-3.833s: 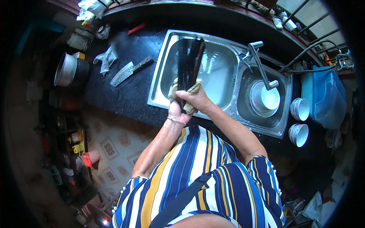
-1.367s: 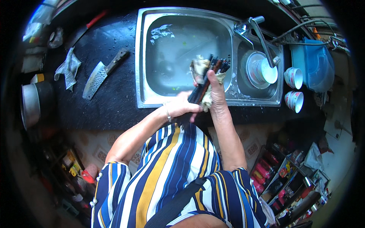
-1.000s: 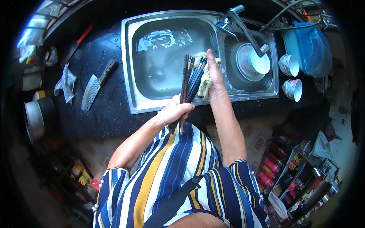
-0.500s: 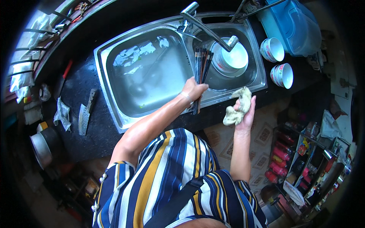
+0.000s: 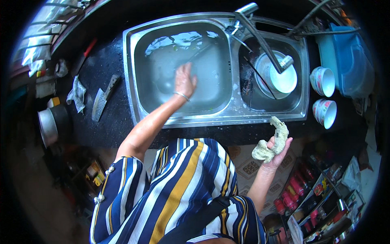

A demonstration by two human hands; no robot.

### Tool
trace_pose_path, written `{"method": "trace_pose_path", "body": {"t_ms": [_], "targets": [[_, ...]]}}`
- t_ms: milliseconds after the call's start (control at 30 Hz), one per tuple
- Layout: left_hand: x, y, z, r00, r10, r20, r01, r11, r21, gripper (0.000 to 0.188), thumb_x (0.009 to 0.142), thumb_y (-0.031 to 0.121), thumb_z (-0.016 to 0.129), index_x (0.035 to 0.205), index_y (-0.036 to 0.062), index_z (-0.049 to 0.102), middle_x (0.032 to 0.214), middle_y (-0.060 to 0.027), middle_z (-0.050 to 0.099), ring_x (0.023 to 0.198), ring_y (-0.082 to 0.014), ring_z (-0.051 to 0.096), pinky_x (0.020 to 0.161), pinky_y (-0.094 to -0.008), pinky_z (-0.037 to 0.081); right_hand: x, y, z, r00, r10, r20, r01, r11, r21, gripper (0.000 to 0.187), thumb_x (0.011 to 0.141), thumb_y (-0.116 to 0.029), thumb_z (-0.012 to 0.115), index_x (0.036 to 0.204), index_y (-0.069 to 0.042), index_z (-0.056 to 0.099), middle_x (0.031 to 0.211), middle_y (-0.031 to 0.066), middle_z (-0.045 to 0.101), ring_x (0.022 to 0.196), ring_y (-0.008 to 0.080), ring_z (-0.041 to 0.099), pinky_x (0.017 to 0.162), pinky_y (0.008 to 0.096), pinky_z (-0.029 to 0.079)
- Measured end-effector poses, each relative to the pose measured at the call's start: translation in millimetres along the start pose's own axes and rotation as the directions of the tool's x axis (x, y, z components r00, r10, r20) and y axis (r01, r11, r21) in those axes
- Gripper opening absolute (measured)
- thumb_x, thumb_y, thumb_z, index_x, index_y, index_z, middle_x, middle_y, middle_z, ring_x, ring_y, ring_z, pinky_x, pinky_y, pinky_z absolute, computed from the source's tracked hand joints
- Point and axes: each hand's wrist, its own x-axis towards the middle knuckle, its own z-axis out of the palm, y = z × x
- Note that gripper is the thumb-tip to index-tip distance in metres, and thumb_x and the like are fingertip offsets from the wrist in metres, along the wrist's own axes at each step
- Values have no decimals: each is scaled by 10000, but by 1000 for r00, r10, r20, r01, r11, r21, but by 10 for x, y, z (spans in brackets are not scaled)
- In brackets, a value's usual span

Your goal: The person washes chopsticks and a ladle in a kitchen sink using a cloth, then scrubs the sink basin and surrounding countertop. They move to a counter to pick up a pot, remove a piece of food from it, and place the pot back down.

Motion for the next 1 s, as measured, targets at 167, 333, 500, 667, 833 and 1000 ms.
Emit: {"method": "trace_pose_path", "body": {"t_ms": [167,333,500,667,833,1000], "targets": [[419,-605,-130,937,-274,218,126,844,521,553,846,270,594,1351,81,468,1317,-194,496,1204,-376,473,1033,-450,376,85,88,203,992,-8,-124,-8,991,-134,425,946,-498,518,1027,-83,561,615,-40,390,470,45,287,413,209,259],[418,-1534,772,871,-406,277,281,874,397,492,849,301,581,1301,111,541,1313,-134,543,1229,-332,498,1028,-448,390,132,161,195,994,39,-105,-57,983,-174,458,947,-515,501,1058,-75,566,616,-33,388,471,58,293,414,231,264],[-135,-2135,1745,926,-335,175,263,904,338,340,914,255,494,1177,84,626,1225,-149,603,1138,-321,579,957,-423,462,195,281,375,987,93,-128,-126,953,-276,477,945,-518,498,1084,-68,570,610,-20,413,459,77,350,414,233,309],[136,-572,599,673,-386,631,206,917,341,341,908,168,475,1219,80,582,1311,-174,529,1182,-335,536,982,-433,432,216,394,358,979,51,-199,-116,937,-329,471,933,-523,512,1064,-77,583,629,6,490,489,112,498,436,251,419],[-45,-351,515,957,-20,291,-44,976,213,365,857,124,506,1215,83,558,1349,-192,468,1193,-369,509,975,-442,428,246,425,408,975,60,-213,-130,934,-334,458,921,-531,532,1026,-89,590,626,-2,463,471,98,428,418,236,373],[172,-391,929,959,264,104,-277,951,135,370,815,174,584,1173,79,580,1253,-200,539,1094,-367,581,880,-434,490,162,528,437,967,73,-243,-164,910,-381,469,924,-533,524,1056,-87,588,637,8,493,472,108,446,426,245,396]]}}
